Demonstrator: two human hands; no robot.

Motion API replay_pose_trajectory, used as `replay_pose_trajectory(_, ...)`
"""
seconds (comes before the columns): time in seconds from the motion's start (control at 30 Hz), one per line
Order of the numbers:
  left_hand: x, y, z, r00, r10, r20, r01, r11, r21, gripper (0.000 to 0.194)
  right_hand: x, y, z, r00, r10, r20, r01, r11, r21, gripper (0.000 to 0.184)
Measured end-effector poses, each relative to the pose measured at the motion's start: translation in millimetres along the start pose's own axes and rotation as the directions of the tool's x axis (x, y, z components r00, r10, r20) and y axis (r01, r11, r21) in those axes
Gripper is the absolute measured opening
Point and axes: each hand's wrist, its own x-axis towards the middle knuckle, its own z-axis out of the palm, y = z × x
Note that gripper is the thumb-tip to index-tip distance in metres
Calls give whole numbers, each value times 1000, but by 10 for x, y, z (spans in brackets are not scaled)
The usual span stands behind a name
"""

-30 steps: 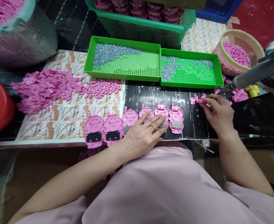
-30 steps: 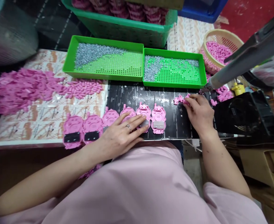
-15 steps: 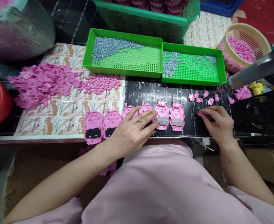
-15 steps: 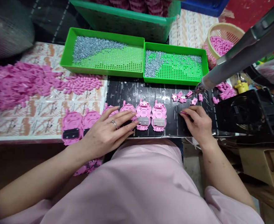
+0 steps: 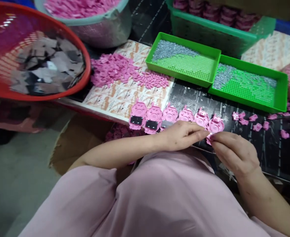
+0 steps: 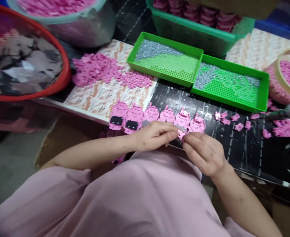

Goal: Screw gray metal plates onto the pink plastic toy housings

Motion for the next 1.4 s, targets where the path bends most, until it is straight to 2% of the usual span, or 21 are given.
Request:
replay_pose_trajectory(0.07,-54,-27,-37,994,-112,-2,111,986,-126,39,116,5,47,998,-60,37,59,998,21,32)
replay_pose_trajectory(0.13,-133,-73,-66,983,-179,-38,164,952,-258,32,228,-14,95,999,-37,26,37,999,13,35)
replay_pose_trajectory(0.2,-203,-117,-90,977,-193,-92,150,927,-343,32,331,-57,145,999,35,6,-35,999,-41,38)
replay_pose_trajectory(0.3,-266,-159,-127,971,-168,-171,103,937,-335,37,459,-119,213,996,86,2,-86,991,-103,37)
replay_pose_trajectory(0.4,-322,-189,-169,970,-82,-230,47,987,-157,36,532,-108,269,997,69,44,-64,991,-121,37)
replay_pose_trajectory(0.47,-377,-210,-195,957,57,-284,-23,992,123,33,545,-35,311,990,115,80,-100,981,-168,35)
replay_pose_trajectory(0.5,-409,-221,-205,941,145,-305,-51,954,297,31,541,19,336,984,153,90,-132,970,-202,32)
replay_pose_trajectory(0.57,-468,-244,-212,905,314,-287,-79,787,612,27,522,145,399,970,229,86,-197,940,-278,23)
replay_pose_trajectory(0.6,-490,-257,-209,892,380,-247,-93,687,720,25,510,207,435,963,255,83,-219,926,-309,19)
replay_pose_trajectory(0.67,-511,-293,-183,879,457,-133,-150,532,834,22,491,307,511,957,276,91,-231,912,-338,14)
replay_pose_trajectory(0.73,-500,-342,-139,878,477,-46,-199,450,871,23,485,364,577,956,271,111,-215,907,-363,11)
replay_pose_trajectory(0.8,-472,-397,-88,886,464,0,-215,412,886,26,494,383,618,960,250,126,-180,898,-402,8)
replay_pose_trajectory(0.9,-430,-455,-35,896,443,27,-218,385,897,28,537,354,615,962,205,183,-104,888,-447,8)
replay_pose_trajectory(1.0,-411,-456,-39,892,450,34,-222,371,902,28,608,268,566,933,198,300,-29,872,-488,12)
replay_pose_trajectory(1.1,-403,-426,-73,889,456,51,-239,365,900,29,665,196,528,908,208,364,30,833,-552,20)
replay_pose_trajectory(1.17,-400,-414,-83,893,445,67,-250,367,896,30,674,205,524,907,197,373,47,832,-552,20)
replay_pose_trajectory(1.33,-409,-410,-51,896,439,71,-260,387,885,30,647,296,553,937,145,318,-1,911,-412,12)
replay_pose_trajectory(1.4,-425,-410,-133,889,450,81,-282,400,872,26,630,280,567,938,144,316,11,898,-441,16)
